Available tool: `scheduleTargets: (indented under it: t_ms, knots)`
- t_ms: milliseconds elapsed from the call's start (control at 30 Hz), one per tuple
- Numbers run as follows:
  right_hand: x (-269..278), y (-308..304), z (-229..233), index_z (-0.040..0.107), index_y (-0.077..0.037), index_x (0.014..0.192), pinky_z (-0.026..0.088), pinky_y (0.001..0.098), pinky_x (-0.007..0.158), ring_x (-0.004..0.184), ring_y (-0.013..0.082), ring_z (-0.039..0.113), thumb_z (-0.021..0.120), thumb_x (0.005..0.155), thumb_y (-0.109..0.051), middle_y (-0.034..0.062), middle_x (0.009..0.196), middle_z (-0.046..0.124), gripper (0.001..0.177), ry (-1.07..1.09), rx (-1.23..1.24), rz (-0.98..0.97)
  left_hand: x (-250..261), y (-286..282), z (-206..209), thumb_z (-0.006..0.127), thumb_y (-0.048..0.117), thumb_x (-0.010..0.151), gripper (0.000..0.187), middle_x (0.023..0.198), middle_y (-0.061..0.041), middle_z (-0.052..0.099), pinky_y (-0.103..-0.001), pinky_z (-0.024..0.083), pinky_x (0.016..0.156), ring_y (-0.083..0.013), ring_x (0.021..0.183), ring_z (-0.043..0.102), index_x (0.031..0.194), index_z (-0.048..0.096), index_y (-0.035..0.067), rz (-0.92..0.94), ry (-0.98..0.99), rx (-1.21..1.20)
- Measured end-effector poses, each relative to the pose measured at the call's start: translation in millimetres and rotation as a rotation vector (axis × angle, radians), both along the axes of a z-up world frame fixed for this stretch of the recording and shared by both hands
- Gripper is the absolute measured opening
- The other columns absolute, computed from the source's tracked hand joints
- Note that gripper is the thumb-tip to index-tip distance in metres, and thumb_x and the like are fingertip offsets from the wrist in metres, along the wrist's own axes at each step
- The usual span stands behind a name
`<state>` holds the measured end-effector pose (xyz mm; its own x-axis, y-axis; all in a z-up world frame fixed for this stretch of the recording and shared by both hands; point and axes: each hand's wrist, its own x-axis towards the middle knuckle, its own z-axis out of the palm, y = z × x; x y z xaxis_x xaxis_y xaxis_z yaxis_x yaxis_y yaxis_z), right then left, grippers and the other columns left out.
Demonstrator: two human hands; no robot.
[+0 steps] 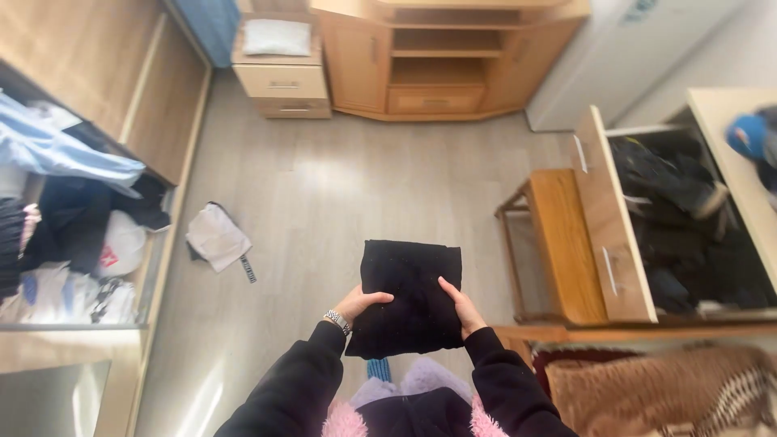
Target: The person folds a black garment and places it on a stack of folded items. Then the person folds several blankets and bed linens on a bed, including a patterned blanket, a striped blanket, a purple blanket, and a brown floral blanket. The person also folds a light blue pillowcase and a white pillowcase and places them on the bed.
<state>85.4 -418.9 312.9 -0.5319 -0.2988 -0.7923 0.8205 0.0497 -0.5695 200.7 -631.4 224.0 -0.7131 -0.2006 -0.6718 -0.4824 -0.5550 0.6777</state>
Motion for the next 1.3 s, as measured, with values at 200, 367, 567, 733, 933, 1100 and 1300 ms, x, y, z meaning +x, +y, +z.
scheduleTargets:
  t_ms: [200,367,567,733,933,1100,1300]
  knots:
    - [-53.7,-114.1,-5.8,0.068,-0.003,0.126,0.061,0.0445,0.077,0.093,0.0330,0.074,0.090,0.076,-0.046,0.0204,0.106,0.072,0.070,0.021,0.015,0.171,-25.2,-97.6,25.5,0.101,0.014,0.058,0.066,0.102,-0.021,0.072,-0.046,0.061,0.075,-0.0346,0.092,0.071,0.115,0.069,0.003,0.103,0.015,-0.055]
    - [-123.5,-206.7,0.4,0.066,-0.004,0.129,0.060,0.0446,0.080,0.097,0.0342,0.073,0.090,0.076,-0.047,0.0207,0.109,0.072,0.073,0.027,0.014,0.245,-76.6,-181.7,22.0,0.102,0.019,0.058,0.065,0.100,-0.018,0.074,-0.042,0.060,0.074,-0.0286,0.088,0.072,0.114,0.073,0.005,0.140,-0.014,-0.113]
    - [-225.9,-334.1,-9.5,0.069,-0.001,0.123,0.061,0.0437,0.077,0.089,0.0332,0.075,0.090,0.077,-0.043,0.0228,0.104,0.074,0.066,0.014,0.001,0.290,-173.2,-288.6,14.2,0.100,0.016,0.060,0.069,0.106,-0.019,0.073,-0.042,0.061,0.077,-0.0313,0.093,0.073,0.122,0.071,0.003,0.226,0.005,-0.105]
    - [-318.9,-429.4,-3.7,0.068,-0.001,0.124,0.062,0.0441,0.077,0.089,0.0327,0.075,0.091,0.076,-0.041,0.0240,0.105,0.075,0.066,-0.048,-0.009,0.310,-252.3,-383.7,50.7,0.098,0.015,0.061,0.072,0.108,-0.018,0.071,-0.043,0.060,0.078,-0.0311,0.095,0.070,0.125,0.068,0.003,0.265,-0.029,-0.076]
    - [-394.6,-525.7,10.8,0.063,-0.003,0.133,0.062,0.0467,0.075,0.093,0.0357,0.072,0.090,0.075,-0.052,0.0228,0.107,0.070,0.080,0.090,0.038,0.524,-309.9,-477.3,57.7,0.100,0.017,0.060,0.082,0.115,-0.020,0.070,-0.045,0.061,0.081,-0.0340,0.100,0.071,0.131,0.062,0.002,0.305,-0.062,-0.088]
    - [-449.2,-591.7,-41.7,0.070,-0.001,0.118,0.063,0.0400,0.060,0.075,0.0323,0.074,0.089,0.082,-0.040,0.0220,0.087,0.071,0.058,0.240,0.044,0.611,-334.1,-557.6,16.8,0.103,0.029,0.061,0.087,0.127,-0.027,0.067,-0.050,0.055,0.094,-0.0389,0.115,0.065,0.132,0.063,-0.001,0.214,-0.110,-0.183]
    - [-488.3,-698.6,-46.5,0.070,-0.003,0.124,0.063,0.0405,0.070,0.084,0.0286,0.074,0.086,0.086,-0.040,0.0203,0.096,0.074,0.056,0.286,0.083,0.647,-389.3,-670.6,39.2,0.098,0.022,0.061,0.066,0.111,-0.013,0.072,-0.042,0.057,0.085,-0.0300,0.099,0.068,0.120,0.072,0.011,0.195,-0.101,-0.138]
